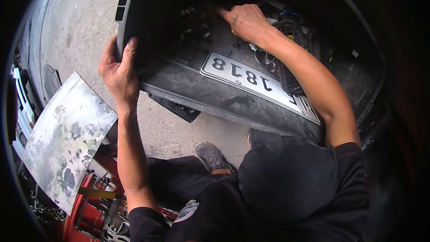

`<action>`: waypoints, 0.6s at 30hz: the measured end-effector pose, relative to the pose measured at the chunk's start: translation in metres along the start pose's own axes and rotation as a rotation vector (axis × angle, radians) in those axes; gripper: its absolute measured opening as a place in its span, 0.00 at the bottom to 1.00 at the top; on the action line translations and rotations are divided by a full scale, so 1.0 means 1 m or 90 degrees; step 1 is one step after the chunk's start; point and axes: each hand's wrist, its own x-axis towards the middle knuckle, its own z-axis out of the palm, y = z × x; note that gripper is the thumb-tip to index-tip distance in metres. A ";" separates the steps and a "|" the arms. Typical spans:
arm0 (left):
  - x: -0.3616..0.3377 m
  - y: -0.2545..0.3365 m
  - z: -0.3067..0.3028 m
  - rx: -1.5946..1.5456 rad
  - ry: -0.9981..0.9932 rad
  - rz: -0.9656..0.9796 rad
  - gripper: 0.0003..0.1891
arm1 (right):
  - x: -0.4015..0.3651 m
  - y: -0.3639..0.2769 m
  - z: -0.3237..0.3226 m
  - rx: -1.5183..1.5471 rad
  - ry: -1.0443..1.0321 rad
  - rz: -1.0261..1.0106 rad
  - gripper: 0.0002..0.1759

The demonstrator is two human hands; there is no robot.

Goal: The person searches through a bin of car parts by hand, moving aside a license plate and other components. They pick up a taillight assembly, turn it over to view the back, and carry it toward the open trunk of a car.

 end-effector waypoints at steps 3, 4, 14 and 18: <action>0.000 0.000 0.000 -0.011 0.005 -0.005 0.19 | 0.009 0.003 0.000 0.040 0.028 0.010 0.21; 0.000 0.002 0.000 -0.012 0.004 -0.003 0.18 | 0.014 0.007 0.002 0.050 0.088 0.023 0.22; 0.000 -0.007 -0.004 -0.018 -0.028 0.054 0.19 | 0.034 -0.008 -0.043 0.116 0.009 0.019 0.08; -0.004 0.037 -0.010 0.035 -0.066 -0.086 0.28 | 0.002 -0.029 -0.071 0.466 -0.043 0.062 0.15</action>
